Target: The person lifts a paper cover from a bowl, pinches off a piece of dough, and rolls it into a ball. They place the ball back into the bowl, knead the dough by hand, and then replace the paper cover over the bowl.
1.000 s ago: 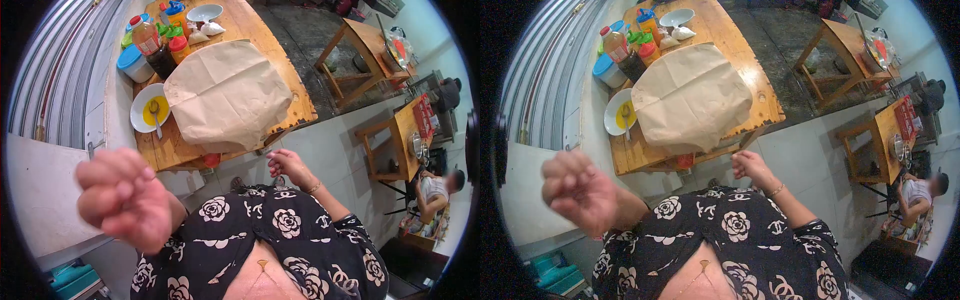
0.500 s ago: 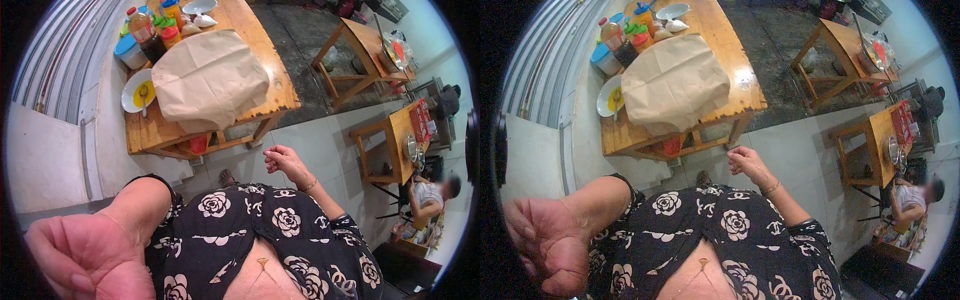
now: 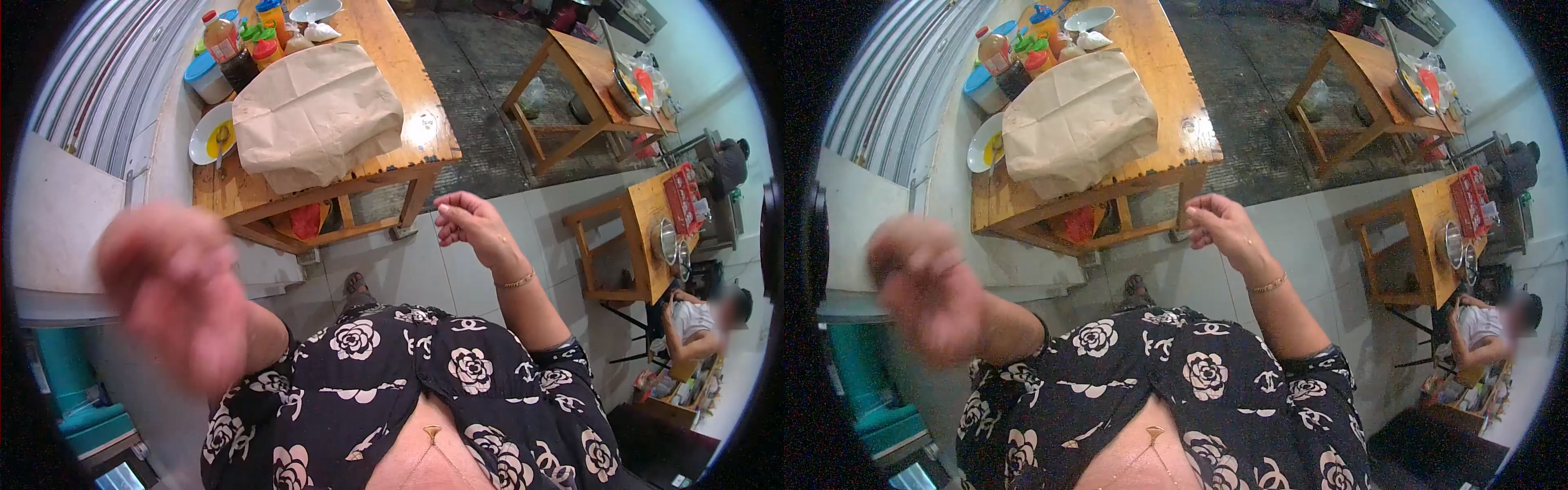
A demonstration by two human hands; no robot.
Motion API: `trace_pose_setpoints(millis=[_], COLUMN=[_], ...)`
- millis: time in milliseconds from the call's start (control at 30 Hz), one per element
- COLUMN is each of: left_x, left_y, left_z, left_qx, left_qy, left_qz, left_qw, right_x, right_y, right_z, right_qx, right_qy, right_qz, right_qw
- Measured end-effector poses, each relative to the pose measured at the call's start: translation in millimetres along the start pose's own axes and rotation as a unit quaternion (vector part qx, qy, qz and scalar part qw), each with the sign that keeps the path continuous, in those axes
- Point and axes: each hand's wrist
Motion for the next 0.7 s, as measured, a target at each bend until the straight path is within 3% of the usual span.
trace_pose_setpoints(millis=[67, 100, 133, 200, 300, 400, 533, 700], left_x=[-3.0, -9.9, -17.4, -39.2, -54.0, -41.8, -21.2, -2.7], left_y=[43.1, 59.5, 77.0, 120.7, 165.1, 180.2, 178.1, 191.0], left_z=[8.2, 21.0, 36.9, 70.9, 107.9, 132.2, 141.5, 153.7], left_qx=[0.066, 0.039, 0.001, -0.035, -0.017, 0.024, 0.08, 0.125], left_qy=[-0.057, -0.075, -0.113, -0.181, -0.267, -0.273, -0.232, -0.164], left_qz=[0.154, 0.282, 0.413, 0.584, 0.605, 0.555, 0.488, 0.507], left_qw=[0.984, 0.956, 0.904, 0.791, 0.75, 0.785, 0.837, 0.837], right_x=[2.1, 3.2, 6.0, 18.4, 48.9, 78.9, 105.0, 135.4], right_y=[21.0, 30.1, 35.5, 32.8, 14.7, 5.0, 19.5, 23.2], right_z=[-6.2, -9.3, -12.5, -19.1, -35.4, -45.0, -60.2, -65.2], right_qx=[0.024, 0.044, 0.064, 0.089, 0.084, 0.015, -0.048, -0.048], right_qy=[0.027, 0.039, 0.052, 0.072, 0.058, 0.003, -0.005, -0.006], right_qz=[0.004, -0.008, -0.021, -0.033, -0.063, -0.044, 0.089, 0.013], right_qw=[0.999, 0.998, 0.996, 0.993, 0.993, 0.999, 0.995, 0.999])
Point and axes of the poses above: each hand's wrist, its own x-axis towards the middle knuckle, its own z-axis out of the back of the hand, y = z × x, and after that the axes turned 11 degrees about -y, right-handed
